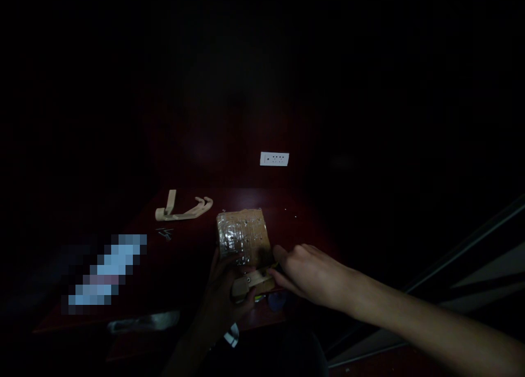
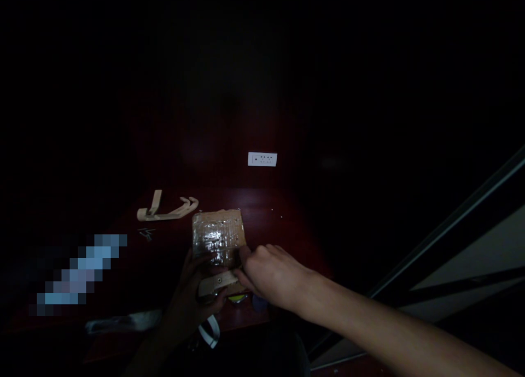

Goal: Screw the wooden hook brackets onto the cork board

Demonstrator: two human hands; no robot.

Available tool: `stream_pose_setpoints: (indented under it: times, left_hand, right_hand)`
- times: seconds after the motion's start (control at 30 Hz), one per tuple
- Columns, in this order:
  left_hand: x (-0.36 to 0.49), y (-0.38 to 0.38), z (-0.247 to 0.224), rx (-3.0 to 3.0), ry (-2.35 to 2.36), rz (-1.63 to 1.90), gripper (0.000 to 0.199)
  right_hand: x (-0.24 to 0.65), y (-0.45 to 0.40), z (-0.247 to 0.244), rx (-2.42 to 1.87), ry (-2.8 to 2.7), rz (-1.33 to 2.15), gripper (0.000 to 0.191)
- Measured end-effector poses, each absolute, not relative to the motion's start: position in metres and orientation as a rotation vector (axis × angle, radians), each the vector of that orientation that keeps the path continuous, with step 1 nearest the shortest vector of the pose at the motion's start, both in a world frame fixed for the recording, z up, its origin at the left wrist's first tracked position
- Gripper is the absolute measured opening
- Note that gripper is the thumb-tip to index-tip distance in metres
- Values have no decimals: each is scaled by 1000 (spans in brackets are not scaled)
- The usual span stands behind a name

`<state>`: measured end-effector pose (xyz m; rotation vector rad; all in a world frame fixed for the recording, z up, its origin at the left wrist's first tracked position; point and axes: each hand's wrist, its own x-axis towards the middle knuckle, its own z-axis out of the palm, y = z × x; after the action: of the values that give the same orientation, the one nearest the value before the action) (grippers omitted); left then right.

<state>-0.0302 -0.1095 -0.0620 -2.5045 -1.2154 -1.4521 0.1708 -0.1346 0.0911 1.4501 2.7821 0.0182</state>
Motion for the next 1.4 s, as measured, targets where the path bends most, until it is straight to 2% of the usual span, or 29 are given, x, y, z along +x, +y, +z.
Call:
stream_pose_setpoints:
  times: [0.27,0.7,1.07,1.4]
  left_hand:
    - [-32,-110,-62,-2530,-1213,-1422,37]
    - [-32,-112,-64,-2492,-1197,-1469,37]
    - [-30,-117,-60,-2472,-1165,-1456,34]
    - [-30,-118,-58,-2467,-1139,-1481,32]
  right_hand:
    - [165,-144,82,1726,2692,2,33]
    - [197,-168,70,2099,2957,-681,21]
    - [198,-168,54,1975,3024,-811,14]
    - [194,-163,58,1801,3055,-695,14]
